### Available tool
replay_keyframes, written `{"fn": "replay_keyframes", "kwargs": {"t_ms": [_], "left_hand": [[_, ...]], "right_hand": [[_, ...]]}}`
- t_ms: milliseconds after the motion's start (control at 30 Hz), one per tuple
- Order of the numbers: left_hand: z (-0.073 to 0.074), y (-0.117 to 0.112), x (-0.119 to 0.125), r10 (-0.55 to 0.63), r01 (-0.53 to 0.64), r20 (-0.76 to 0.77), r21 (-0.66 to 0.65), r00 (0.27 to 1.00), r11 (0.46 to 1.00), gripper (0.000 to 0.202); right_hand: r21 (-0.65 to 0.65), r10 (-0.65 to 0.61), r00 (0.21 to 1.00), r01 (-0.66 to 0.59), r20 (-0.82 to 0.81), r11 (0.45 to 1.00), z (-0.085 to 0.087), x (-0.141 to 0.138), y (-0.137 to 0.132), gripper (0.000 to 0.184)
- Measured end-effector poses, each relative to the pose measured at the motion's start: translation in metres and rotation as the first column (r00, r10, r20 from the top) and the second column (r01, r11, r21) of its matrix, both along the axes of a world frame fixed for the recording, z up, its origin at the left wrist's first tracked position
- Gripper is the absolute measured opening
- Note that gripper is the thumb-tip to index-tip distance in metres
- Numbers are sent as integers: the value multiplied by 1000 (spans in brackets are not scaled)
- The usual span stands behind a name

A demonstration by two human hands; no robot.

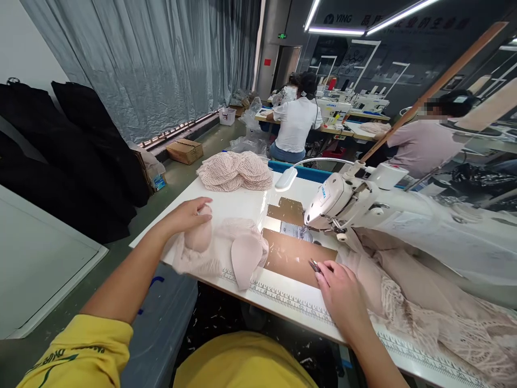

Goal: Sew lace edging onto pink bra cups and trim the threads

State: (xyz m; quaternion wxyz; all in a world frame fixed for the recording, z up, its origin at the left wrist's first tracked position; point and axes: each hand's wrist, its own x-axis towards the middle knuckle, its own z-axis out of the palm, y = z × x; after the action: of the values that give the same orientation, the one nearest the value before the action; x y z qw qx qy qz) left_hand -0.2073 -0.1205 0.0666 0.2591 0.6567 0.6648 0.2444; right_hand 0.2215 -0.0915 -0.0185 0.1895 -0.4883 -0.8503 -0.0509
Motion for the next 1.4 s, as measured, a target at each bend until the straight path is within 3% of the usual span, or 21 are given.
{"fn": "replay_keyframes", "kwargs": {"t_ms": [33,100,167,233,333,400,467,500,567,600,667,733,833,900,1000,1100,1200,1267,1300,1333,1400], "left_hand": [[-1,-2,0,65,-56,-99,88,993,995,76],[-5,-14,11,39,3,-251,164,967,987,86],[-14,-32,34,-161,209,-326,115,931,971,88],[-26,-49,65,-392,410,-306,-5,868,912,89],[-43,-62,114,-485,505,-231,33,844,863,64],[-48,-65,141,-566,585,-152,139,810,799,34],[-49,-65,161,-605,604,-73,227,793,764,18],[-49,-65,167,-596,583,-29,253,803,773,17],[-48,-66,175,-511,476,84,261,855,840,24],[-47,-66,177,-455,412,151,248,877,877,29],[-45,-65,180,-348,292,312,214,884,932,36],[-42,-63,185,-292,242,515,162,806,957,34],[-39,-63,199,-263,347,782,63,566,936,36],[-42,-65,210,-241,427,849,20,471,904,40],[-53,-68,220,-156,386,869,-43,470,922,39],[-65,-73,214,-59,246,855,-83,516,966,40],[-66,-84,198,-28,302,847,-157,530,940,39],[-58,-94,188,-85,462,875,-168,477,871,42],[-51,-99,184,-143,536,888,-129,437,834,43],[-44,-103,180,-226,591,886,-65,404,804,44],[-32,-107,175,-402,617,808,62,430,785,47]], "right_hand": [[60,-34,999,32,28,998,-5,6,2,37],[144,-81,996,73,49,987,-10,14,4,37],[178,-87,996,82,21,981,-9,15,3,36],[161,-28,998,35,-48,986,-2,8,-4,36],[27,216,962,-214,-168,976,12,-16,-26,45],[-135,408,881,-446,-240,885,18,-37,-43,60],[-233,501,792,-591,-349,772,23,-53,-58,76],[-255,483,767,-611,-422,749,25,-59,-63,72],[-385,305,778,-560,-549,734,31,-62,-69,49],[-485,188,784,-533,-592,693,34,-62,-70,36],[-633,-5,759,-541,-652,554,42,-57,-69,24],[-648,-116,691,-588,-714,484,50,-52,-66,29],[-565,-176,586,-587,-790,579,60,-51,-64,32],[-478,-144,535,-562,-833,674,65,-52,-66,32],[-309,-3,541,-476,-841,824,73,-48,-71,29],[-106,50,586,-228,-809,968,81,-36,-74,14],[75,80,594,-34,-801,997,82,-24,-70,12],[-85,27,668,-135,-744,987,76,-22,-67,11],[-265,-16,708,-242,-706,933,72,-23,-66,10],[-452,-54,730,-361,-681,816,67,-26,-67,13],[-660,-110,708,-575,-697,483,57,-34,-72,22]]}}
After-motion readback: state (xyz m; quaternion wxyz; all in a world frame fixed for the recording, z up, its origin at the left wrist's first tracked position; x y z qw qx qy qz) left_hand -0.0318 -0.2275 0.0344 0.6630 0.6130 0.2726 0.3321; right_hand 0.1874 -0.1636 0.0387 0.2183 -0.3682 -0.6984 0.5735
